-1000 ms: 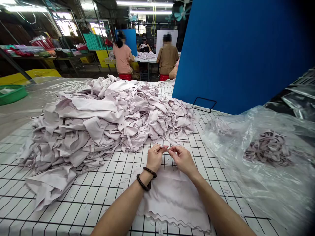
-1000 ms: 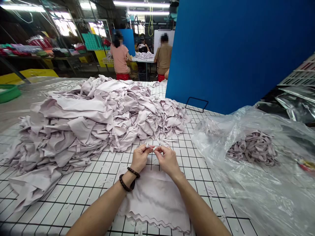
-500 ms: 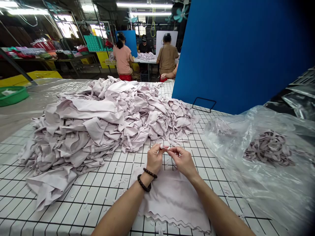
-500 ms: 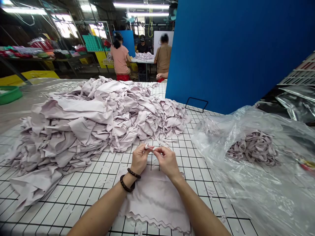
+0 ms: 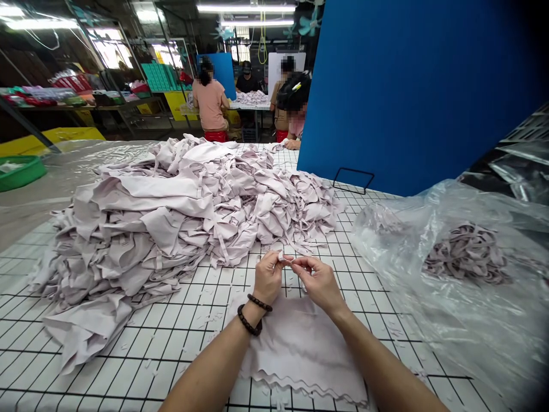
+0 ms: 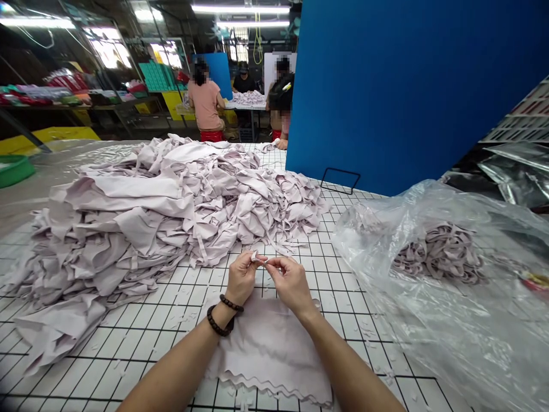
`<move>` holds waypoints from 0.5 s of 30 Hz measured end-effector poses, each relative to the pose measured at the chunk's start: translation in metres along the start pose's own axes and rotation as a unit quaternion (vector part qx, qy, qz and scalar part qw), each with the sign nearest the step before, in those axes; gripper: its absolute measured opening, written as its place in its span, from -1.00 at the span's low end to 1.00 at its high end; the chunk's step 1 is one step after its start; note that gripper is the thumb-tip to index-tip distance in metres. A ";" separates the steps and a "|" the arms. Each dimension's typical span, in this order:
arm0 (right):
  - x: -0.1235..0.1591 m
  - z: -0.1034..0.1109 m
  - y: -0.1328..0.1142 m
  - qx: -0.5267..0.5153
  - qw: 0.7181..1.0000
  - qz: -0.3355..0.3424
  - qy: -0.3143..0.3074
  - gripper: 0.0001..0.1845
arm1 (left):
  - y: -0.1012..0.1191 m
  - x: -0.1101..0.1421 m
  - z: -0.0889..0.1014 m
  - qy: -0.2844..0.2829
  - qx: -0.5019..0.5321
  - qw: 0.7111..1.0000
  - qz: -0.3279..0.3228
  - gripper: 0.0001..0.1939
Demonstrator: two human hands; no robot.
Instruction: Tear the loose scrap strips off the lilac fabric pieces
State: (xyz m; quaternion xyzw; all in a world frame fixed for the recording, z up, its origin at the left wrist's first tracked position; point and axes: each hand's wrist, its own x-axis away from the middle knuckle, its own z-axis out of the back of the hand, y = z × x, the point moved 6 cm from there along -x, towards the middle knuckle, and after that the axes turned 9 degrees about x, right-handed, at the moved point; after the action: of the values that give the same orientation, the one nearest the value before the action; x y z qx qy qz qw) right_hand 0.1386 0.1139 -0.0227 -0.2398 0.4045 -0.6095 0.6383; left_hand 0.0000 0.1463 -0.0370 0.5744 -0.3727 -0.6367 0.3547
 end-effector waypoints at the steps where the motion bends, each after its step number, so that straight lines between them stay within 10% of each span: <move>1: 0.000 0.001 -0.001 0.011 1.000 0.008 0.005 -0.82 | 0.001 0.000 -0.001 -0.007 -0.002 1.000 -0.007 -0.82; 7: -0.006 0.012 0.005 0.039 0.998 0.003 0.040 -0.84 | 0.002 0.000 -0.003 -0.026 -0.016 0.999 -0.018 -0.76; 15: -0.018 0.008 0.044 -0.301 0.940 -0.159 -0.021 -0.59 | -0.037 -0.009 0.015 -0.016 -0.093 0.974 0.206 -0.61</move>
State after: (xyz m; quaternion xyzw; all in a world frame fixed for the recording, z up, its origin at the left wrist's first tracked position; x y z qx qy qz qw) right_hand 0.1719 0.1367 -0.0497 -0.4946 0.5126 -0.5474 0.4393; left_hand -0.0155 0.1725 -0.0649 0.4392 -0.4277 -0.5912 0.5241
